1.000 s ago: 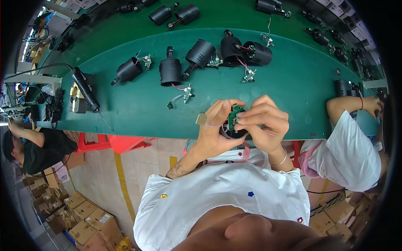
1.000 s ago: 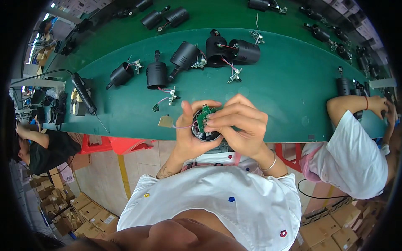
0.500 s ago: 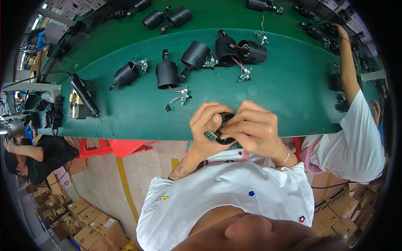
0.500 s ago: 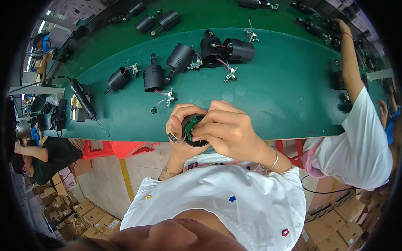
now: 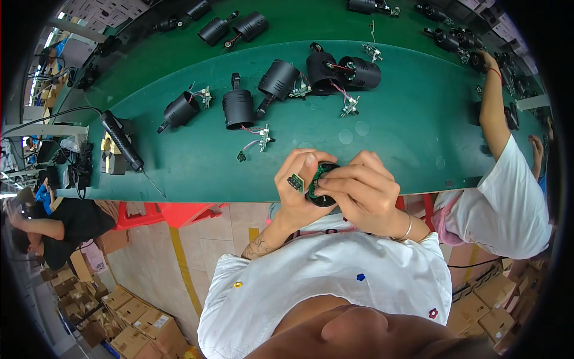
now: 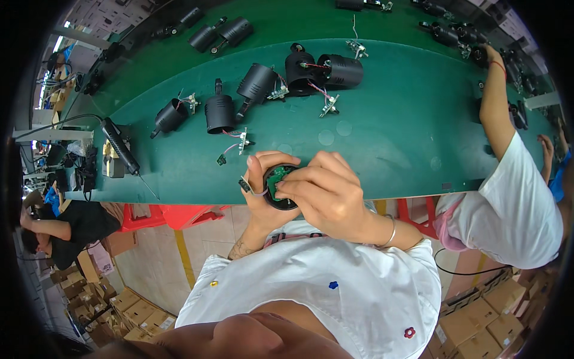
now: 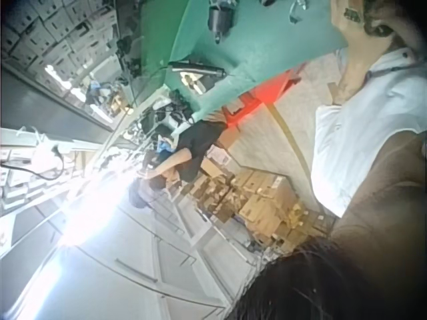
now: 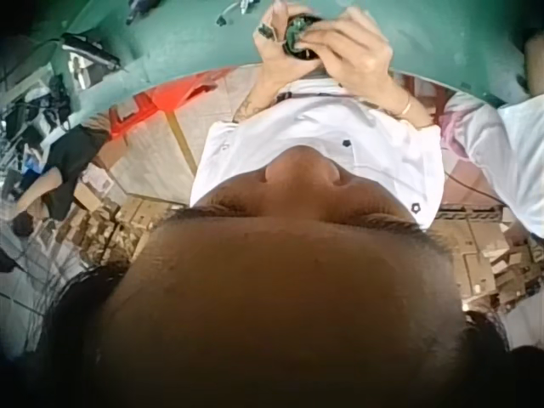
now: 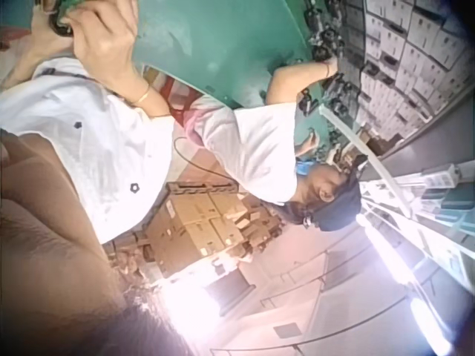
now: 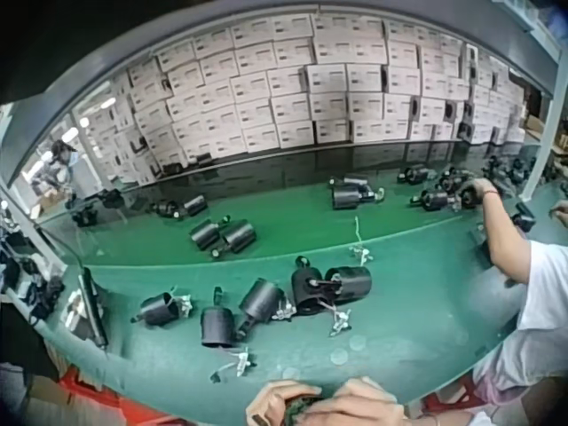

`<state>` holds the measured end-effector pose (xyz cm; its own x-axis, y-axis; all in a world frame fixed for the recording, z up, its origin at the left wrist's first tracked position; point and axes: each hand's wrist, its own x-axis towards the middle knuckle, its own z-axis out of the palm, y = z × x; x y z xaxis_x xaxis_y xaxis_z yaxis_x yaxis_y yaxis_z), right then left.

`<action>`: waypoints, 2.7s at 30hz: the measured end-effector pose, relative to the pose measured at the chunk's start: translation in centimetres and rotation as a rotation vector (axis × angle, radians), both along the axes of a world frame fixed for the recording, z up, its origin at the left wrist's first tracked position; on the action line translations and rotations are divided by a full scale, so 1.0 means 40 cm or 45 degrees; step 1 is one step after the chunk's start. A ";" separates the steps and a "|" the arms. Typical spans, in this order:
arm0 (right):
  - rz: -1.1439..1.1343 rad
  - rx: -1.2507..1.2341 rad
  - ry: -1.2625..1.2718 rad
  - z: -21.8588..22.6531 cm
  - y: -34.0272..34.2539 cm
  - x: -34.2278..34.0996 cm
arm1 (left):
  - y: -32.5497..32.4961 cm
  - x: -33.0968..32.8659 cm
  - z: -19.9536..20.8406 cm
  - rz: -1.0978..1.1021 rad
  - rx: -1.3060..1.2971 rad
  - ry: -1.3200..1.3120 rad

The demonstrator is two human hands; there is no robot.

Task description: The person assembles electronic devices by fitting circuit boards into cylindrical housings by hand and placing the assembled housings onto the workbench.

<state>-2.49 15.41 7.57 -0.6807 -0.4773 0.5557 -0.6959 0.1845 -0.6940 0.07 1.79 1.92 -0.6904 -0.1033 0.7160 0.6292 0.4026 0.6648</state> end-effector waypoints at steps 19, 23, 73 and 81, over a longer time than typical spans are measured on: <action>0.376 -0.291 -0.896 -0.015 -0.024 -0.036 | -0.012 0.006 0.008 0.135 -0.037 0.008; 0.375 -0.328 -0.906 -0.015 -0.031 -0.035 | -0.011 0.005 0.013 0.158 -0.052 0.025; 0.056 -0.171 -0.271 -0.015 -0.049 -0.055 | -0.010 -0.005 -0.018 0.163 0.230 -0.093; 0.002 -0.208 -0.316 -0.008 -0.054 -0.029 | 0.003 -0.002 -0.017 0.173 0.288 -0.093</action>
